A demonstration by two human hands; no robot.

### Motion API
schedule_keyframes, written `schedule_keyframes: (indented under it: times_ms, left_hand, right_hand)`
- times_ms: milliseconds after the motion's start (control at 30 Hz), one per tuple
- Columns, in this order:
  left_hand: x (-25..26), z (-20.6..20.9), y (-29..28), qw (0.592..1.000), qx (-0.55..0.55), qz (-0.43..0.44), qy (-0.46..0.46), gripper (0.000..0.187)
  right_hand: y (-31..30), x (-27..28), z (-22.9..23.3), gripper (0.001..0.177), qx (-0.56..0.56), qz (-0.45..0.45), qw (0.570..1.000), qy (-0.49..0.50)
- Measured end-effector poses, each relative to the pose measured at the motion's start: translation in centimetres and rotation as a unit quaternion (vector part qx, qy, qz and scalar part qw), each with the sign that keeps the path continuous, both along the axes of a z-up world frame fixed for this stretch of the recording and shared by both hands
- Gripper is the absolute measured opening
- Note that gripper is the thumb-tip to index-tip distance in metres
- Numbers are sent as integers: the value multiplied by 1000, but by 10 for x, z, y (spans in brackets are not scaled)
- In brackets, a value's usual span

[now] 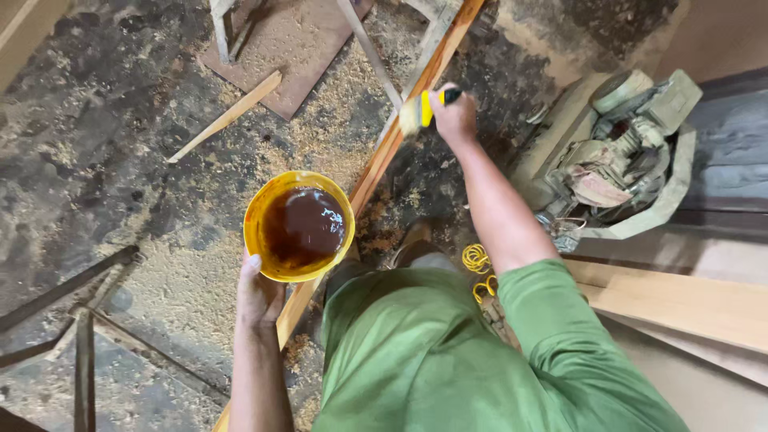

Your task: The person applies a dark brown liquid to a long wooden plank using a yellow paintbrush. They hold a yellow container in the left hand and repeatedly dip the brush to coat the plank's surface in a workshop setting.

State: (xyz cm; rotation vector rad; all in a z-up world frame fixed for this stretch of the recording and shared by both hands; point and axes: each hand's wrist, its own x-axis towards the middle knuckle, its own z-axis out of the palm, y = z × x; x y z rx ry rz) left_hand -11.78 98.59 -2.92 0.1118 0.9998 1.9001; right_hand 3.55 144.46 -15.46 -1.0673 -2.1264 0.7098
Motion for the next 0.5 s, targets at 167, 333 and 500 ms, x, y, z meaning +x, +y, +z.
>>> schedule_keyframes:
  times_ms: [167,333,500]
  left_hand:
    - [16,-12,16,1000,-6,15,-9,95]
    - [45,-27,37,997,16,68,-44,86]
    - [81,-25,72,988,0,141,-60,85]
  right_hand:
    - [48,-5,5,22,44,-13,998,-31]
    - [117,-4,10,25,84,34,996,-5]
    - [154,-7,15,18,174,90,980,34]
